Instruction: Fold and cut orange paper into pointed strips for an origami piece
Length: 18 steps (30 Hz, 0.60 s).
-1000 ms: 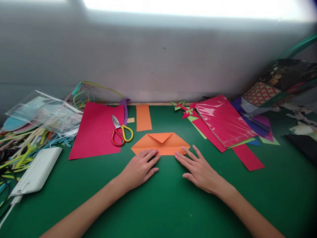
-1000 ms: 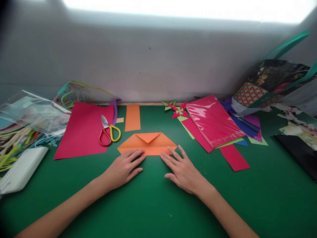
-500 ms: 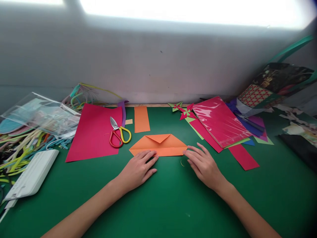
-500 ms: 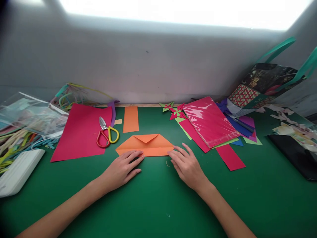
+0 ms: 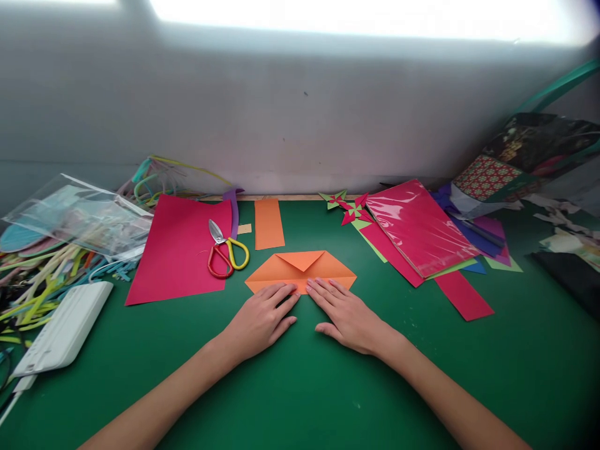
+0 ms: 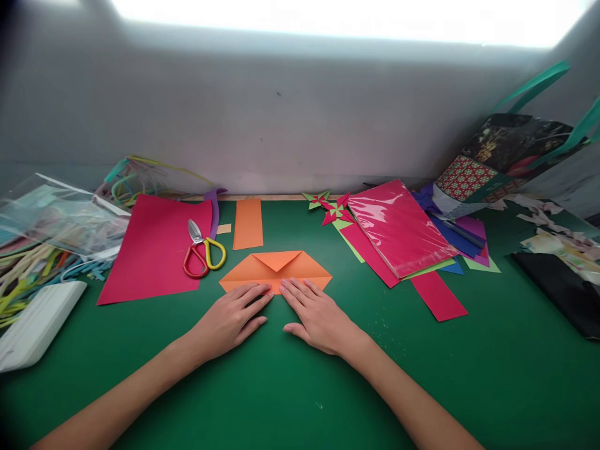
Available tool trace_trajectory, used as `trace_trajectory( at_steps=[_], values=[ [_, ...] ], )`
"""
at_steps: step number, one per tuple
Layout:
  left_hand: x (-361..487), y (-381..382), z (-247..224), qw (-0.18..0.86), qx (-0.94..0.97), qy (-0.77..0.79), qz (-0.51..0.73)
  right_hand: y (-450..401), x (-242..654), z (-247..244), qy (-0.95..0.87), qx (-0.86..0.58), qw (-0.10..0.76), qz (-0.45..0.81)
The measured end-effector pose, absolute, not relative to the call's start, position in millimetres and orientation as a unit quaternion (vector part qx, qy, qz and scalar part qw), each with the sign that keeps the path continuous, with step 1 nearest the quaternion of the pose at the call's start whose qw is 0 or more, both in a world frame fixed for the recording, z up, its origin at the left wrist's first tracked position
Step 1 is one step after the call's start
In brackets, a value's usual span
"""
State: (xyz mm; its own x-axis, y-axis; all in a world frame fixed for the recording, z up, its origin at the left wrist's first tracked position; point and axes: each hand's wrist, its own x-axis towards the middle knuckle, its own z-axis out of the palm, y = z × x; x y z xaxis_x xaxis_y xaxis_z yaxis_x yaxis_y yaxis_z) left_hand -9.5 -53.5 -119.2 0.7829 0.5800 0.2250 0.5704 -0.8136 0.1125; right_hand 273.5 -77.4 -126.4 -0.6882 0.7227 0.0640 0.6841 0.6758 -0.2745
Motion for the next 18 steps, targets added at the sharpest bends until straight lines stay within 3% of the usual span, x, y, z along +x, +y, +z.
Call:
trace_trajectory(
  at_steps=[18],
  values=[
    [-62, -59, -116, -0.045, 0.929, 0.352, 0.101, -77, 275, -126, -0.911, -0.386, 0.085, 0.119]
  ],
)
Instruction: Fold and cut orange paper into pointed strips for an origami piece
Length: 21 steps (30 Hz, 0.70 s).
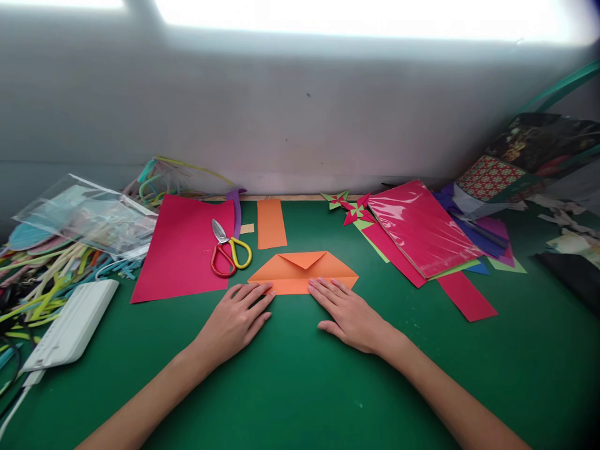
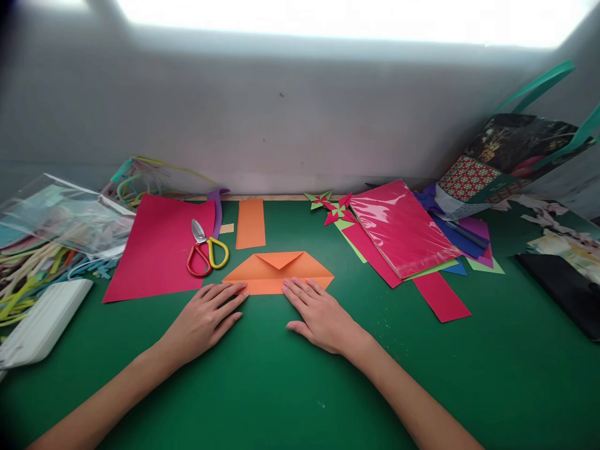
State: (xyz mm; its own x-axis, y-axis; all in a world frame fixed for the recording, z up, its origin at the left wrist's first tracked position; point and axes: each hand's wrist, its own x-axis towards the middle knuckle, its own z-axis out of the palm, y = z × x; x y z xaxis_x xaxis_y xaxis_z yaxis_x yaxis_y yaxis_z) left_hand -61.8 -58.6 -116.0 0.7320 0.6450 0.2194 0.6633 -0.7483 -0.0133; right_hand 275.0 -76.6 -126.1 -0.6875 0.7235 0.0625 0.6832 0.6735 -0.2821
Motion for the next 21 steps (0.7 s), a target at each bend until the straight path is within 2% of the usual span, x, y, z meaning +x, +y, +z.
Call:
trace_trajectory(
  at_steps=[15, 21],
  values=[
    [-92, -64, -113, 0.069, -0.923, -0.367, -0.095, -76, 275, -126, -0.908, -0.391, 0.073, 0.128],
    [-76, -43, -93, -0.018, -0.909, -0.384, -0.161, -77, 274, -123, -0.909, -0.389, 0.079, 0.126]
  ],
)
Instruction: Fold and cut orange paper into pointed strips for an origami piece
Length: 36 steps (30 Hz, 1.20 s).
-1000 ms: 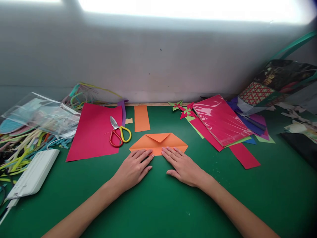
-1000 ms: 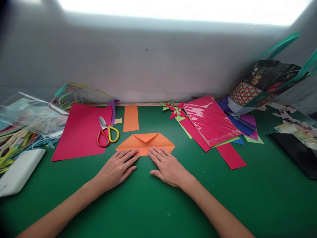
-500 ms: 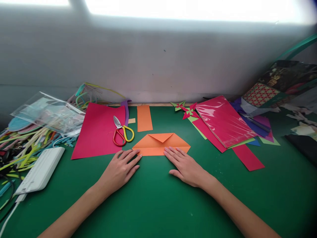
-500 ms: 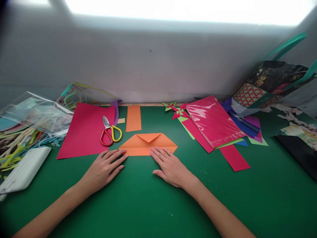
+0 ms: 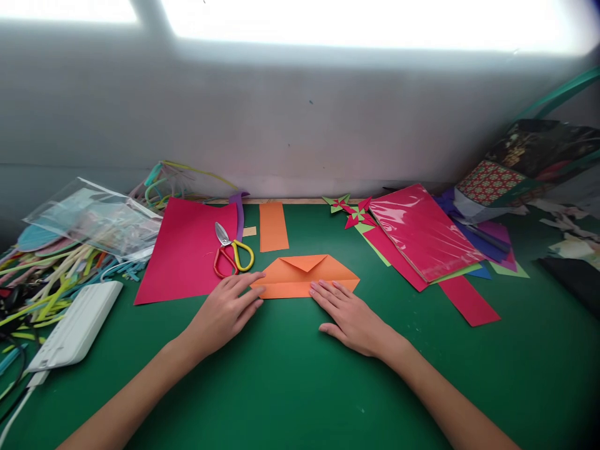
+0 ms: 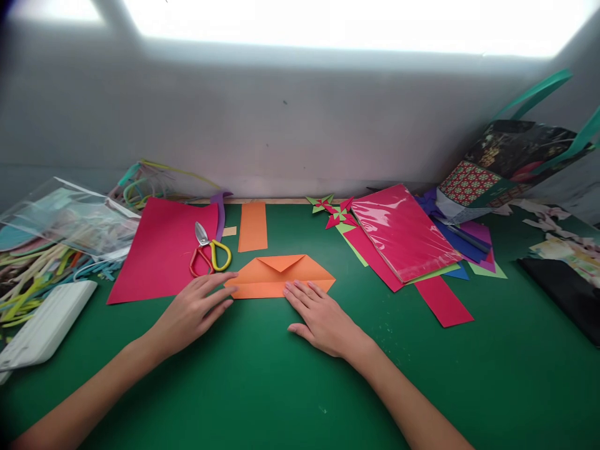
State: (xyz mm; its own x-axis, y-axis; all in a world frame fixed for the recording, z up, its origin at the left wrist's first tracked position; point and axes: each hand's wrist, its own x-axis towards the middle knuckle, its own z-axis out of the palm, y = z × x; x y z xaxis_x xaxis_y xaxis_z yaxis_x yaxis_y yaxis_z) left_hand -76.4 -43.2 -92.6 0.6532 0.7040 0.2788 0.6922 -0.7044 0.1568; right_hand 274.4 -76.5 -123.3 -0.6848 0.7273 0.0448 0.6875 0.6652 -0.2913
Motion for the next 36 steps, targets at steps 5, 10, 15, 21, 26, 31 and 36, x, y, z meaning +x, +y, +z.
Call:
trace_trajectory(
  at_steps=[5, 10, 15, 21, 26, 31, 36],
  values=[
    [-37, 3, -79, 0.098, 0.879, 0.399, 0.243, -76, 276, -118, -0.915, -0.372, 0.08, 0.131],
    [4, 41, -85, 0.123, 0.925, 0.298, 0.199, -74, 282, -113, -0.918, -0.358, 0.112, 0.132],
    [16, 46, -96, 0.152, 0.953, 0.21, 0.159, -71, 291, -109, -0.916, -0.359, 0.143, 0.112],
    [4, 39, -106, 0.112, 0.965, 0.206, 0.114, -68, 298, -111, -0.918, -0.352, 0.15, 0.104],
    [-7, 27, -103, 0.074, 0.968, 0.22, 0.101, -64, 305, -115, -0.917, -0.353, 0.168, 0.077],
    [-20, 8, -98, 0.065, 0.968, 0.219, 0.102, -62, 310, -117, -0.904, -0.396, 0.161, 0.027],
    [-33, -13, -92, 0.087, 0.971, 0.198, 0.107, -59, 307, -114, -0.893, -0.426, 0.147, 0.008]
  ],
)
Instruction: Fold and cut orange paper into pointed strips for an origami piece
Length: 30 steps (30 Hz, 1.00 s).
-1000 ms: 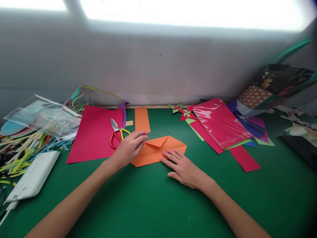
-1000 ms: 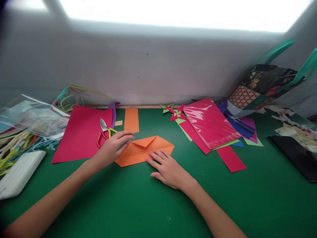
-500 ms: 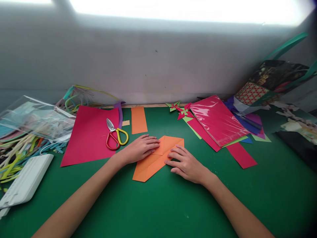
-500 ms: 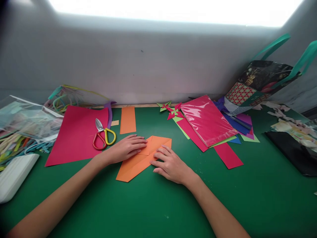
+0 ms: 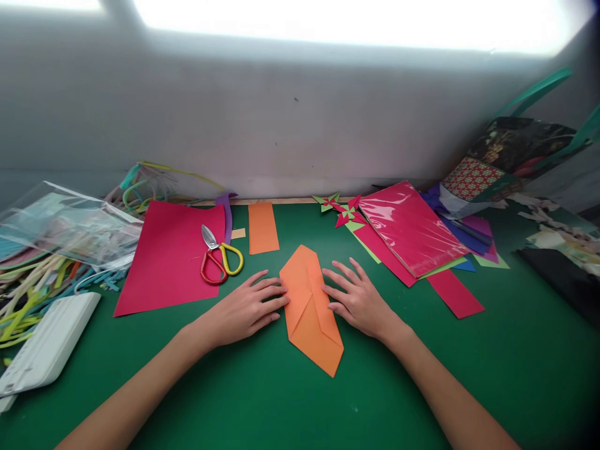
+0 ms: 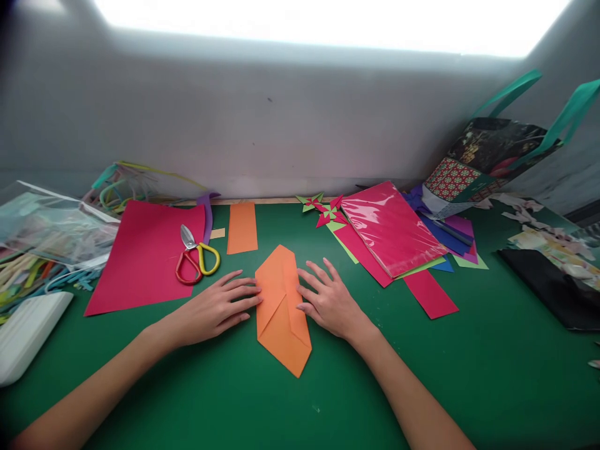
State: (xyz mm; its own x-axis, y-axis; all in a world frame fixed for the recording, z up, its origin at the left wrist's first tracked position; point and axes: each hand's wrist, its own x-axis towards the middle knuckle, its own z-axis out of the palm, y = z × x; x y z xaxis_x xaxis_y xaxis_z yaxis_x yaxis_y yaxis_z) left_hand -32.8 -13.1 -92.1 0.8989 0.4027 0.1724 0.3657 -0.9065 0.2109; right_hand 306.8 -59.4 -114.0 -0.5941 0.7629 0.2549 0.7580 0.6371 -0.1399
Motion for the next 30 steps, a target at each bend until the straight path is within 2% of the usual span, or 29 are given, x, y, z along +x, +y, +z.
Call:
trace_trajectory(
  at_steps=[6, 15, 21, 30],
  values=[
    [-22, -37, -88, 0.075, 0.978, 0.173, 0.083, -41, 298, -113, -0.886, -0.447, 0.121, 0.016],
    [9, -27, -97, 0.072, 0.974, 0.159, 0.147, -18, 300, -124, -0.898, -0.418, 0.116, 0.069],
    [15, -19, -109, 0.075, 0.978, 0.172, 0.096, -18, 303, -125, -0.906, -0.406, 0.093, 0.079],
    [16, -23, -117, 0.036, 0.963, 0.245, 0.105, -38, 296, -107, -0.9, -0.407, 0.144, 0.059]
  ],
)
